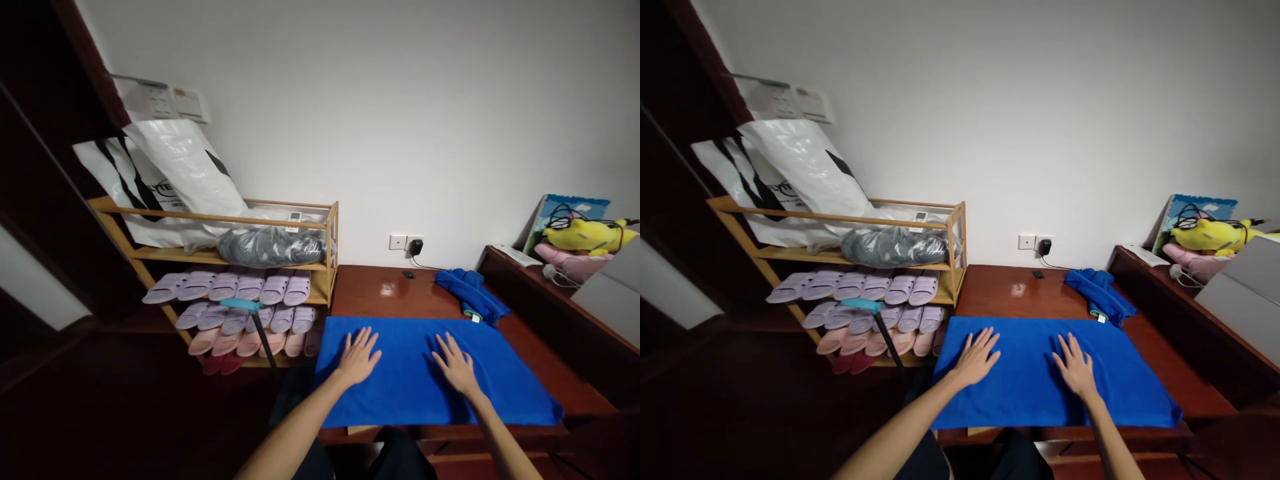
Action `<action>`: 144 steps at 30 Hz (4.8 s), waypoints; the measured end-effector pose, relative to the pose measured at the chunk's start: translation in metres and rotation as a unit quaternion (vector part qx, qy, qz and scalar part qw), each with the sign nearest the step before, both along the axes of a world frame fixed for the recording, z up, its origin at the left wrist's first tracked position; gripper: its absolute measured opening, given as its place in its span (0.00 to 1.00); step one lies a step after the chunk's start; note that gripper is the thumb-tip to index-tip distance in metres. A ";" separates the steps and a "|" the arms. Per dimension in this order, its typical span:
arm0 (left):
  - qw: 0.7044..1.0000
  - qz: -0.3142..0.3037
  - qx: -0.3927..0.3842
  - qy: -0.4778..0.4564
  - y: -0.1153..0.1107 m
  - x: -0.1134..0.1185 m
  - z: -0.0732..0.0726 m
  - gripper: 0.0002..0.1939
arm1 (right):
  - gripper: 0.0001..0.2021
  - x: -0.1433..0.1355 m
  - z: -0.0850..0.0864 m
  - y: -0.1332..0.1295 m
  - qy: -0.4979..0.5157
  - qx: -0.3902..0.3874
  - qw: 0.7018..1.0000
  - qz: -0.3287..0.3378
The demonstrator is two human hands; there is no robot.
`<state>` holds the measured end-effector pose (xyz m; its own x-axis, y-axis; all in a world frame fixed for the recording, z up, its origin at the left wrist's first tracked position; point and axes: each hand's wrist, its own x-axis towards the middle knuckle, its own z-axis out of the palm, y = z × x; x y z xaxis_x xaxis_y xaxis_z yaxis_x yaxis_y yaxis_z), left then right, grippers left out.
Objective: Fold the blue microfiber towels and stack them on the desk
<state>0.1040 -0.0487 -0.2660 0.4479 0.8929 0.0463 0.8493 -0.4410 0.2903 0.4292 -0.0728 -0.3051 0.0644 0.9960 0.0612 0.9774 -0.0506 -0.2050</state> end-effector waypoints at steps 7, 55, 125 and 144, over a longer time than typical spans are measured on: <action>0.997 0.056 0.007 0.049 0.033 -0.033 -0.017 0.32 | 0.32 -0.065 -0.014 -0.009 -0.027 0.038 0.995 0.089; 0.986 0.146 0.051 0.064 0.059 -0.062 -0.035 0.34 | 0.31 -0.211 0.022 -0.069 0.054 0.040 0.945 0.321; 0.992 0.049 0.094 0.073 0.008 -0.094 -0.027 0.29 | 0.35 0.181 -0.057 -0.052 -0.009 0.019 0.992 -0.127; 0.993 0.041 0.090 0.058 -0.037 -0.052 -0.024 0.31 | 0.36 0.213 -0.056 -0.045 -0.041 0.027 0.983 -0.179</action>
